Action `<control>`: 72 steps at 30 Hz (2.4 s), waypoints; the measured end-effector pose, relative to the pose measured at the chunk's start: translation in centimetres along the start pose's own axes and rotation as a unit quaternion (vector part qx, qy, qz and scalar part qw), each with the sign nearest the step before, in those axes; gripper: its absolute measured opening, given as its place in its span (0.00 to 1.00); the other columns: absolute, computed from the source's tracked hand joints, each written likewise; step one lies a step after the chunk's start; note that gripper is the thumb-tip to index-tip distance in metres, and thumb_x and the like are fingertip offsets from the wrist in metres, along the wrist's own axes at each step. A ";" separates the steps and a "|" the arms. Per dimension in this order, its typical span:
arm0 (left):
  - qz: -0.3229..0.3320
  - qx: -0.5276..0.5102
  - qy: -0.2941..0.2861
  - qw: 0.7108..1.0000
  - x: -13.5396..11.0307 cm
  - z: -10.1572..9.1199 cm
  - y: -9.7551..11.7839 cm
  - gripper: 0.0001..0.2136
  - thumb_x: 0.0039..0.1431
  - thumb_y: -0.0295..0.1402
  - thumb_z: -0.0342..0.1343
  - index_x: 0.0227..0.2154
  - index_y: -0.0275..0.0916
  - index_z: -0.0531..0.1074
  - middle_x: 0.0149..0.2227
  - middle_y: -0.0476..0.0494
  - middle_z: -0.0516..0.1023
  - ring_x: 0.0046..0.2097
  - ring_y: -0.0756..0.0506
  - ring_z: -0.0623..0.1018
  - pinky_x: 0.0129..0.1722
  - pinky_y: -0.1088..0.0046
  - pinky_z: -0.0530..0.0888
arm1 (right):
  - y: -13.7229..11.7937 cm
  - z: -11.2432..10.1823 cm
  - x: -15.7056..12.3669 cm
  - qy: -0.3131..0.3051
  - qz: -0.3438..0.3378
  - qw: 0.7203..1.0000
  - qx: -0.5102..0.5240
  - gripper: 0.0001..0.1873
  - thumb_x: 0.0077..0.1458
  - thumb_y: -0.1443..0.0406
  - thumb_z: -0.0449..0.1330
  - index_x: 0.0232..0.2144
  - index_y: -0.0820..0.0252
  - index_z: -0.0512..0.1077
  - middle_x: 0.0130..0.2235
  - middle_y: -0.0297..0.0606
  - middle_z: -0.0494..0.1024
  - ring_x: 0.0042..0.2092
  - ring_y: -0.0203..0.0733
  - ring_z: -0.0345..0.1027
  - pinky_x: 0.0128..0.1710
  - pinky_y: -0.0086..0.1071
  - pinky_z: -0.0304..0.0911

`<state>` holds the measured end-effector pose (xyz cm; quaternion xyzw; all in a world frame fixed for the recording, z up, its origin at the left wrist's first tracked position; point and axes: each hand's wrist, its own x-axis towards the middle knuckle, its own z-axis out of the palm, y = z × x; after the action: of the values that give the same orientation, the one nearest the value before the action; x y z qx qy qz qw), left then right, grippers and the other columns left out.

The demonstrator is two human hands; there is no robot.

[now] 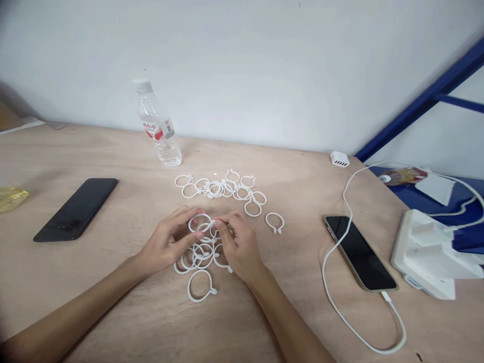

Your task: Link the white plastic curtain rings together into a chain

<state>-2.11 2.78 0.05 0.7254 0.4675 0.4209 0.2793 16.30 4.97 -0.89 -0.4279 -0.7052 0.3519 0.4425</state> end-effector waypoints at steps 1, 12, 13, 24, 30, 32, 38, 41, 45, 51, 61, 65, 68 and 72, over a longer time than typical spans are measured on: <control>0.002 0.000 0.000 1.000 0.0 0.0 0.0 0.14 0.60 0.35 0.56 0.47 0.36 0.70 0.36 0.43 0.72 0.39 0.46 0.73 0.39 0.71 0.72 | 0.0 0.0 0.0 0.000 -0.001 1.000 -0.003 0.11 0.62 0.61 0.53 0.33 0.58 0.75 0.33 0.37 0.73 0.34 0.37 0.69 0.33 0.30 0.65; -0.012 0.007 -0.003 1.000 0.0 0.1 -0.2 0.16 0.60 0.36 0.56 0.50 0.37 0.69 0.41 0.41 0.73 0.44 0.44 0.73 0.45 0.67 0.71 | -0.1 -0.1 0.0 0.023 -0.026 0.999 -0.026 0.10 0.61 0.63 0.54 0.36 0.58 0.75 0.33 0.37 0.76 0.37 0.40 0.70 0.37 0.34 0.65; -0.016 0.009 -0.002 1.000 0.0 0.1 -0.2 0.16 0.60 0.36 0.56 0.50 0.37 0.69 0.42 0.41 0.73 0.45 0.44 0.73 0.46 0.67 0.70 | 0.0 -0.1 0.1 0.044 -0.040 0.997 -0.051 0.10 0.61 0.64 0.54 0.35 0.58 0.75 0.33 0.37 0.77 0.37 0.41 0.70 0.38 0.35 0.65; -0.030 0.031 -0.006 0.999 0.0 0.1 -0.4 0.17 0.61 0.37 0.54 0.51 0.39 0.69 0.45 0.39 0.73 0.48 0.42 0.73 0.49 0.64 0.70 | 3.1 -3.1 1.5 0.142 0.030 0.886 -0.441 0.07 0.50 0.63 0.63 0.32 0.58 0.78 0.35 0.44 0.76 0.41 0.54 0.63 0.40 0.46 0.58; -0.025 0.046 -0.016 0.998 0.0 0.2 -0.4 0.17 0.60 0.37 0.55 0.51 0.38 0.69 0.46 0.38 0.74 0.49 0.41 0.73 0.51 0.62 0.70 | 2.6 -2.9 1.5 0.142 0.005 0.929 -0.341 0.08 0.54 0.63 0.58 0.27 0.58 0.75 0.27 0.38 0.73 0.33 0.45 0.63 0.38 0.41 0.57; -0.025 0.046 -0.016 0.999 0.0 0.2 -0.4 0.17 0.60 0.37 0.55 0.51 0.38 0.69 0.47 0.38 0.74 0.49 0.41 0.73 0.51 0.61 0.70 | 1.9 -2.6 1.5 0.148 0.010 0.952 -0.267 0.09 0.56 0.62 0.56 0.29 0.59 0.74 0.25 0.35 0.73 0.29 0.41 0.62 0.35 0.38 0.58; -0.013 0.057 -0.032 0.998 0.0 0.2 -0.2 0.18 0.59 0.37 0.56 0.51 0.39 0.69 0.48 0.38 0.72 0.51 0.40 0.71 0.53 0.59 0.69 | 0.6 -1.9 1.0 0.124 0.039 0.985 -0.114 0.10 0.59 0.60 0.54 0.33 0.59 0.71 0.27 0.34 0.74 0.28 0.38 0.66 0.30 0.33 0.60; 0.009 0.082 -0.071 0.994 0.0 0.1 0.1 0.19 0.56 0.37 0.58 0.51 0.39 0.70 0.49 0.38 0.69 0.52 0.39 0.69 0.53 0.58 0.68 | 0.5 -1.6 0.6 0.092 -0.013 0.989 -0.115 0.08 0.60 0.61 0.53 0.34 0.58 0.69 0.30 0.35 0.76 0.33 0.40 0.69 0.35 0.34 0.62; 0.019 0.094 -0.085 0.992 -0.1 0.0 0.2 0.27 0.53 0.42 0.61 0.55 0.39 0.67 0.52 0.36 0.67 0.54 0.37 0.67 0.55 0.55 0.67 | 0.5 -1.3 0.1 0.043 -0.094 0.986 -0.132 0.05 0.61 0.65 0.52 0.36 0.57 0.69 0.32 0.35 0.75 0.34 0.39 0.69 0.36 0.33 0.63; 0.020 0.032 -0.025 0.999 -0.2 0.2 -0.6 0.29 0.56 0.43 0.58 0.58 0.41 0.59 0.56 0.36 0.68 0.55 0.38 0.69 0.56 0.56 0.66 | -0.4 -0.5 -0.3 -0.042 -0.166 0.978 -0.121 0.06 0.61 0.69 0.52 0.36 0.58 0.68 0.32 0.36 0.73 0.35 0.40 0.67 0.36 0.34 0.64; 0.065 0.041 0.087 0.993 -0.1 0.4 -0.1 0.18 0.55 0.33 0.60 0.49 0.38 0.70 0.40 0.41 0.78 0.40 0.45 0.76 0.43 0.66 0.74 | -0.6 -0.1 -0.3 -0.055 -0.190 0.973 -0.115 0.11 0.60 0.72 0.52 0.38 0.56 0.72 0.38 0.38 0.79 0.41 0.44 0.67 0.45 0.43 0.64; 0.073 0.042 0.100 0.991 -0.2 0.5 -0.2 0.16 0.53 0.32 0.61 0.45 0.36 0.73 0.39 0.40 0.78 0.40 0.45 0.77 0.42 0.68 0.74 | -0.6 -0.4 -0.1 0.008 -0.170 0.980 -0.104 0.10 0.60 0.70 0.54 0.40 0.57 0.73 0.36 0.39 0.79 0.40 0.43 0.68 0.42 0.40 0.65; 0.082 0.040 0.074 0.993 -0.2 0.4 -0.2 0.15 0.53 0.31 0.61 0.44 0.34 0.73 0.38 0.40 0.78 0.39 0.45 0.77 0.40 0.70 0.74 | -0.6 -0.4 0.0 0.018 -0.150 0.985 -0.089 0.12 0.60 0.70 0.54 0.45 0.58 0.72 0.38 0.39 0.79 0.41 0.42 0.68 0.41 0.38 0.66; 0.076 0.033 0.042 0.996 -0.2 0.4 -0.2 0.14 0.53 0.30 0.60 0.43 0.34 0.74 0.39 0.40 0.78 0.40 0.45 0.76 0.41 0.70 0.74 | -0.6 -0.3 0.1 0.021 -0.168 0.982 -0.089 0.11 0.60 0.70 0.54 0.42 0.57 0.74 0.36 0.38 0.80 0.39 0.42 0.68 0.41 0.39 0.65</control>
<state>-1.93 2.70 -0.37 0.7493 0.4361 0.4556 0.2019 16.38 4.86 -0.17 -0.3481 -0.7860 0.1994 0.4704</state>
